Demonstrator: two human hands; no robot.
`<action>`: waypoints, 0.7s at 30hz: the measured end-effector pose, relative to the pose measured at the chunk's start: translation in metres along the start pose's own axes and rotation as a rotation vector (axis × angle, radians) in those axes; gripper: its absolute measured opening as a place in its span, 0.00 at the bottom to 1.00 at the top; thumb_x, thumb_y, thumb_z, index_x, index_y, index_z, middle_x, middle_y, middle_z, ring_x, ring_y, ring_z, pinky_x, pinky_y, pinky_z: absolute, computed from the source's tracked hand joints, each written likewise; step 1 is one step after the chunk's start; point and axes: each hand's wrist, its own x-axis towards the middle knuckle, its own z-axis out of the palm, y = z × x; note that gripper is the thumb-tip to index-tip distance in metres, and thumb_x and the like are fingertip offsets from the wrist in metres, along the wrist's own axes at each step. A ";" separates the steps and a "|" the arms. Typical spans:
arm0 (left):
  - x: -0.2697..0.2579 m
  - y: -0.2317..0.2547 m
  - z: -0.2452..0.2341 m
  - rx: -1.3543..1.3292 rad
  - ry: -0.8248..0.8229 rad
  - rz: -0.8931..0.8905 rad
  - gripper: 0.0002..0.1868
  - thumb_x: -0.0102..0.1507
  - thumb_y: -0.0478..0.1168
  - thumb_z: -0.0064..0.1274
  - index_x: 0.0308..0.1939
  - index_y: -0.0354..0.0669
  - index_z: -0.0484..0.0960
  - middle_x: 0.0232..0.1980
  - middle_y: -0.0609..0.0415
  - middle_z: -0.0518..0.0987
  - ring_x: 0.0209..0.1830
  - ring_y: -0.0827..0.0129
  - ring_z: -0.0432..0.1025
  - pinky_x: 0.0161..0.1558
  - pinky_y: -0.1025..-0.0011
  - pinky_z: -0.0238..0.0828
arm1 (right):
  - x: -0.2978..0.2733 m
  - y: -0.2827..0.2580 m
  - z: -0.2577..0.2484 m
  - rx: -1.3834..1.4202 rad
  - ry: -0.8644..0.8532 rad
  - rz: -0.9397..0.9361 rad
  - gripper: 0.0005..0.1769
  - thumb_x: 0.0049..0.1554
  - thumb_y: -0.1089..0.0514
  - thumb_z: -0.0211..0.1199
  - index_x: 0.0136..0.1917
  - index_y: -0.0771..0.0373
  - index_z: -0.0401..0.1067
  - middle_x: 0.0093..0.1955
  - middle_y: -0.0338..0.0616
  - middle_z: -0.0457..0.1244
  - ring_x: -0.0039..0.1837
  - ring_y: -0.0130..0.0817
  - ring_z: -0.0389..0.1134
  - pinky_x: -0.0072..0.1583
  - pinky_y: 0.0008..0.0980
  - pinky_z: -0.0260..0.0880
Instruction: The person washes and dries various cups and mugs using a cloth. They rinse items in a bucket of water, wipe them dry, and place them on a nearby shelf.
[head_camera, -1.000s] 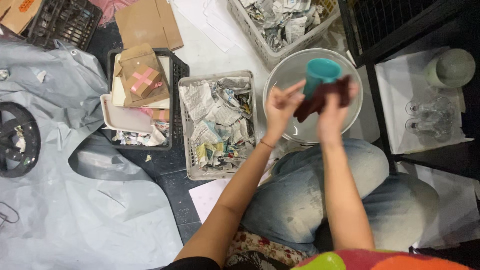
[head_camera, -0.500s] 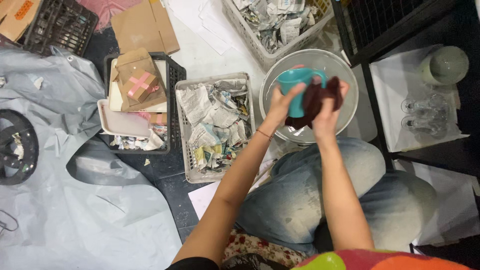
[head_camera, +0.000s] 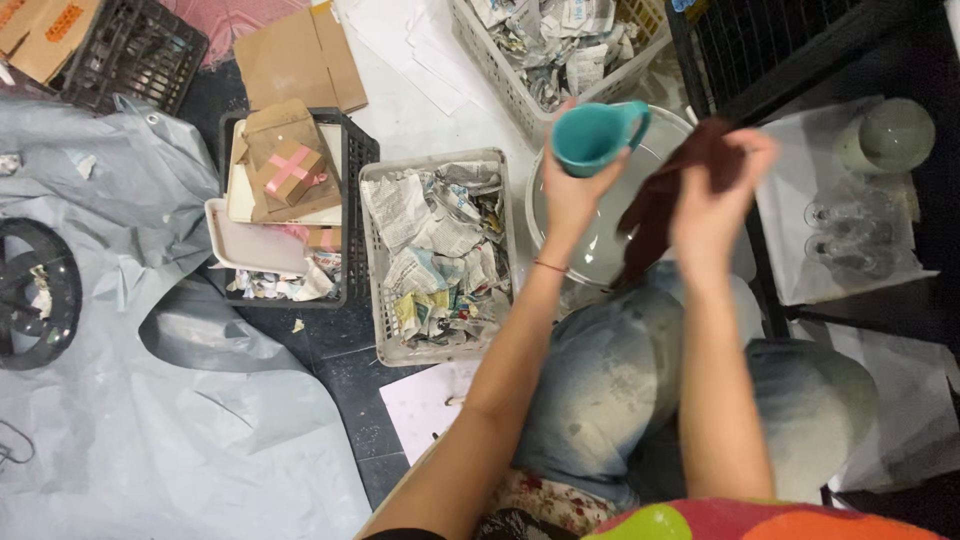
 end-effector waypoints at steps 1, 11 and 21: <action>-0.006 0.004 0.007 0.074 0.008 0.049 0.47 0.53 0.41 0.71 0.74 0.42 0.65 0.65 0.51 0.76 0.64 0.62 0.74 0.68 0.64 0.70 | 0.006 -0.014 -0.008 0.108 0.063 0.043 0.11 0.76 0.67 0.59 0.65 0.62 0.58 0.62 0.39 0.57 0.65 0.32 0.60 0.69 0.32 0.61; -0.068 0.052 0.078 0.406 0.207 0.252 0.43 0.49 0.37 0.68 0.68 0.44 0.68 0.69 0.54 0.73 0.78 0.50 0.61 0.79 0.54 0.43 | 0.041 -0.136 -0.046 0.394 0.028 -0.162 0.16 0.66 0.53 0.53 0.63 0.62 0.70 0.64 0.43 0.63 0.66 0.37 0.63 0.70 0.34 0.63; -0.069 0.010 0.045 0.406 -0.072 0.410 0.36 0.56 0.40 0.64 0.66 0.42 0.68 0.63 0.50 0.72 0.69 0.54 0.66 0.74 0.56 0.53 | -0.004 -0.117 -0.075 -0.825 -0.780 -0.250 0.32 0.47 0.62 0.70 0.66 0.63 0.74 0.75 0.56 0.51 0.78 0.59 0.47 0.73 0.57 0.54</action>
